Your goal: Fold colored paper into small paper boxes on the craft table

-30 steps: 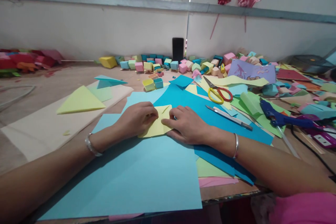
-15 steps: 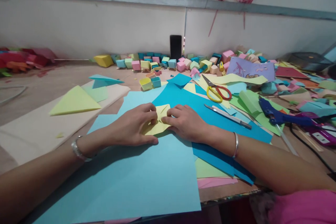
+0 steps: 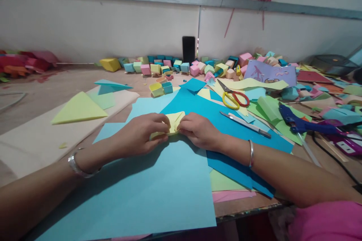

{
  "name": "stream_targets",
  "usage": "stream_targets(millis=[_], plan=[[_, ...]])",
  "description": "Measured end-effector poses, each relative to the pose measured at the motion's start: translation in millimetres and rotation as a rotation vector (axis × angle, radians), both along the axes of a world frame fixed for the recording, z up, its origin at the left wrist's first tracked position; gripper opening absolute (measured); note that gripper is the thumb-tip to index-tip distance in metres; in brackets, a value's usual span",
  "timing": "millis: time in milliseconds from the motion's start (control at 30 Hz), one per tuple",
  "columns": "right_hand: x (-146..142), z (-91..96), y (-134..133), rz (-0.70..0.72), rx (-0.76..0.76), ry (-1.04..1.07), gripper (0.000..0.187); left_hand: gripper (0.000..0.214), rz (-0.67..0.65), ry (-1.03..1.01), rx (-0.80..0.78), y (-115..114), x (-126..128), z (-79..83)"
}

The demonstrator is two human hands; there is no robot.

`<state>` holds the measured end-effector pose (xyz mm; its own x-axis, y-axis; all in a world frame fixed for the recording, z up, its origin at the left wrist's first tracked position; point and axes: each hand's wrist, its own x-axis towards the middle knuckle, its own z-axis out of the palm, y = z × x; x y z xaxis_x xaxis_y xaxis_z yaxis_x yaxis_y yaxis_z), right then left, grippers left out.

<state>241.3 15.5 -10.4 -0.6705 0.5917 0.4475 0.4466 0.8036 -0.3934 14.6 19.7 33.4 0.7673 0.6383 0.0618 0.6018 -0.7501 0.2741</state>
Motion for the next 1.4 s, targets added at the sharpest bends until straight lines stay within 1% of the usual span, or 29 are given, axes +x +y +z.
stream_targets(millis=[167,300,367,467,533,667,767,900,967,1100,1200,1267,1400], plan=[[0.2,2.9,2.9,-0.045,-0.057,-0.023,0.021,0.023,0.098,-0.042,-0.117,2.0,-1.1,1.7],[-0.8,4.8,3.9,-0.038,-0.083,0.003,0.019,0.020,0.187,-0.148,-0.141,2.3,1.5,3.2],[-1.1,4.3,4.3,-0.080,-0.114,0.028,0.019,0.020,0.214,-0.176,-0.182,3.2,3.3,2.6],[-2.2,3.5,4.0,-0.175,-0.184,0.065,0.020,0.023,0.272,-0.156,-0.283,5.2,5.2,0.0],[-3.6,3.2,3.0,-0.242,-0.206,0.073,0.018,0.022,0.319,-0.156,-0.311,5.9,6.1,-1.8],[-7.1,2.5,0.3,-0.348,-0.187,0.065,0.014,0.016,0.392,-0.193,-0.275,5.1,7.4,-4.1],[-9.1,1.4,-1.0,-0.417,-0.178,0.022,0.012,0.013,0.410,-0.212,-0.227,4.9,7.6,-6.0],[-10.5,0.1,-2.2,-0.484,-0.183,-0.050,0.015,0.012,0.434,-0.272,-0.177,7.1,6.6,-9.1],[-10.7,-0.5,-3.0,-0.482,-0.154,-0.073,0.014,0.012,0.443,-0.311,-0.160,8.5,6.2,-10.7],[-10.0,-2.2,-3.3,-0.419,-0.049,-0.118,0.006,0.010,0.424,-0.335,-0.156,10.9,5.7,-14.7],[-9.5,-3.4,-2.5,-0.408,-0.040,-0.130,0.007,0.014,0.414,-0.343,-0.121,12.9,4.2,-18.0],[-9.5,-3.8,-2.3,-0.411,-0.053,-0.130,0.007,0.019,0.411,-0.320,-0.063,14.8,2.4,-19.6],[-10.0,-3.7,-2.7,-0.420,-0.068,-0.122,0.006,0.035,0.411,-0.203,0.142,18.5,-0.9,-21.7]])
